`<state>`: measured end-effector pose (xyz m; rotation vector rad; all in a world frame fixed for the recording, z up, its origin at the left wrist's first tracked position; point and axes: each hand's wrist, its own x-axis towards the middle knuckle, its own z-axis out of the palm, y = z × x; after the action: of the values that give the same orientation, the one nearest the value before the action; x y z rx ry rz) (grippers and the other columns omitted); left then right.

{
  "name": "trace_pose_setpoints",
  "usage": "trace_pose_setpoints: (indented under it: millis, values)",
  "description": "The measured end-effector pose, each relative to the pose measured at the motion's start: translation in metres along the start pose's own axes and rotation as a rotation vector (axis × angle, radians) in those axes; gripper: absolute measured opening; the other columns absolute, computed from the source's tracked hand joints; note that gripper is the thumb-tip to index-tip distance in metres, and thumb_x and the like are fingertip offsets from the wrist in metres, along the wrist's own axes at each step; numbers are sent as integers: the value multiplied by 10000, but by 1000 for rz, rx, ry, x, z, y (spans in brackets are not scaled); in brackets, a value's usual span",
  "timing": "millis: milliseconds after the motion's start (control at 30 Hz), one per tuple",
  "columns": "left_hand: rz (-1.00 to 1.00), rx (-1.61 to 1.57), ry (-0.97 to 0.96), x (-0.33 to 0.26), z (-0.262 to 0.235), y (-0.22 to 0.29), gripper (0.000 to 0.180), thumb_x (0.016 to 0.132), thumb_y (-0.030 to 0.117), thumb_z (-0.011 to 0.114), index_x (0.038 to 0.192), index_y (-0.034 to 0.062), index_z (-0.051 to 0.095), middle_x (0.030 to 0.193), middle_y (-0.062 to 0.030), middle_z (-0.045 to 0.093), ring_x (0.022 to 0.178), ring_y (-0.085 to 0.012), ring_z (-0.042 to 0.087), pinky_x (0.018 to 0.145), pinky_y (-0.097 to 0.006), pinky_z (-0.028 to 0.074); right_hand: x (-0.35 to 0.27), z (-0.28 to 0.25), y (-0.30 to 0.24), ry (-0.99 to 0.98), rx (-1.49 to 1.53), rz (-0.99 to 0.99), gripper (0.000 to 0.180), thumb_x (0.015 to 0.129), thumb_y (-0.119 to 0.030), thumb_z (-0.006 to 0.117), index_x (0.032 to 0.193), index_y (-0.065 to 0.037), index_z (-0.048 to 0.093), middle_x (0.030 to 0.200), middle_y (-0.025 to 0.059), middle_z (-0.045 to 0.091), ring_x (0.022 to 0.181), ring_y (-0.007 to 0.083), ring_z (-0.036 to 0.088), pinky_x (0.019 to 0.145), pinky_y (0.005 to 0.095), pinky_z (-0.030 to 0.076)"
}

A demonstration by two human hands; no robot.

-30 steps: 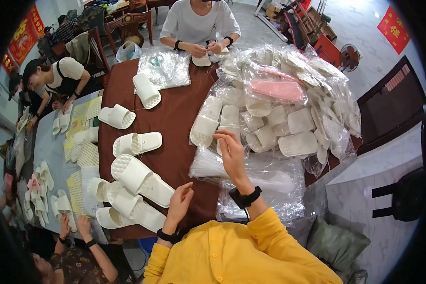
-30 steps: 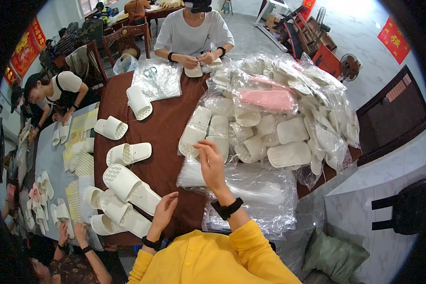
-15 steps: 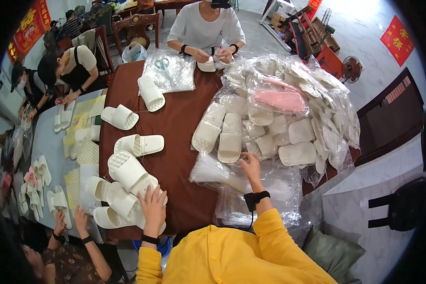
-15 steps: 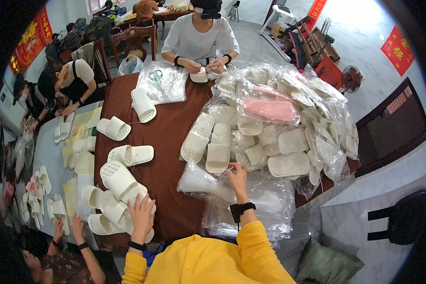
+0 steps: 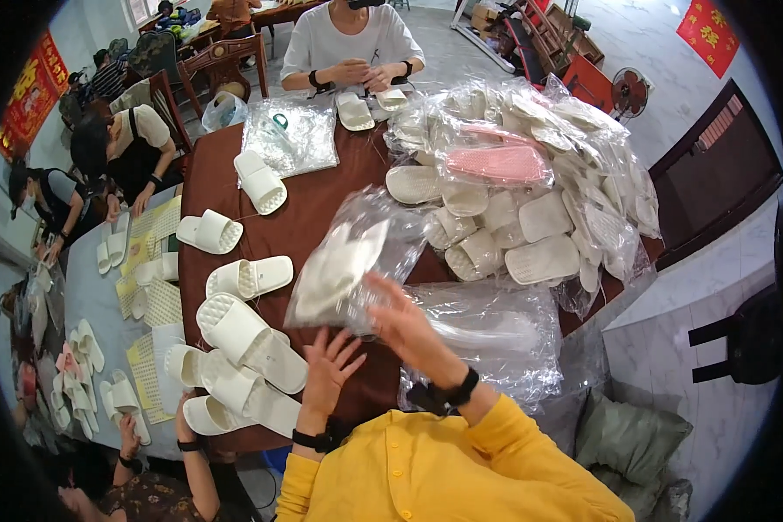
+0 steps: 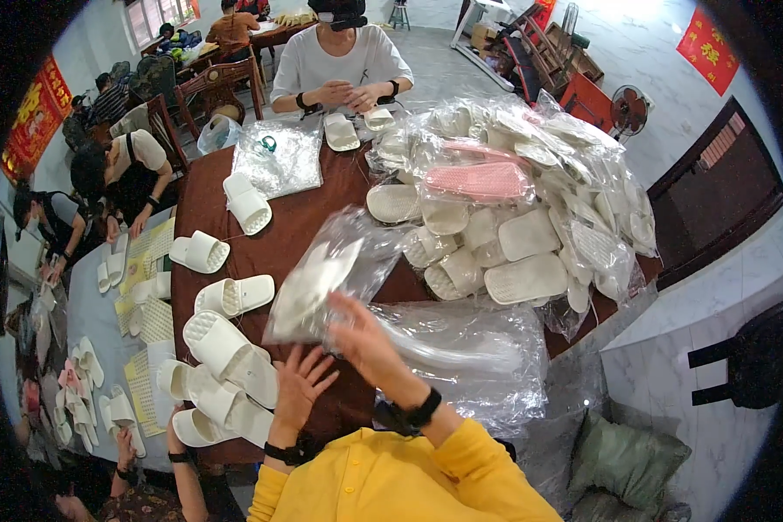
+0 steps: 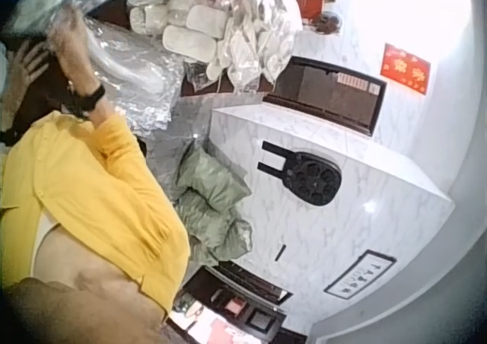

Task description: Packaging white and pink slippers into plastic bags.

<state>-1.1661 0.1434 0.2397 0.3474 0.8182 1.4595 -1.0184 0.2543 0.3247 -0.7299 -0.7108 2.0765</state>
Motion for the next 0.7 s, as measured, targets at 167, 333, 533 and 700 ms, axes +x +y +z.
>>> trace_pose_setpoints:
  millis: [167,333,533,700]
  values:
    - [12,-228,357,-13,-28,20,742,943,628,392,1361,17,437,1274,-144,568,1133,-281,572,942,-406,472,-55,-12,40,-381,-960,61,570,889,-48,606,1417,-49,389,1273,144,569,1012,185,627,829,302,504]
    - [17,-46,256,-18,-49,49,665,1004,550,323,1379,7,407,1308,-116,546,1166,-242,552,987,-387,442,-57,4,43,-577,-999,8,611,889,-45,579,1450,-60,336,1153,197,628,950,269,652,824,347,505]
    - [117,346,370,-37,-34,151,632,1016,515,316,1488,96,271,1396,-190,455,1240,-325,495,1006,-493,439,-65,0,-19,-827,-1209,92,611,939,-207,564,1471,-72,296,1152,234,628,1005,383,630,846,421,504]
    - [426,324,334,-83,24,211,628,1008,515,333,1493,124,255,1467,-217,368,1284,-394,443,1002,-544,440,-101,-38,-75,-377,-1246,-48,528,920,-142,598,1408,-45,420,1173,178,635,1042,311,626,881,385,498]
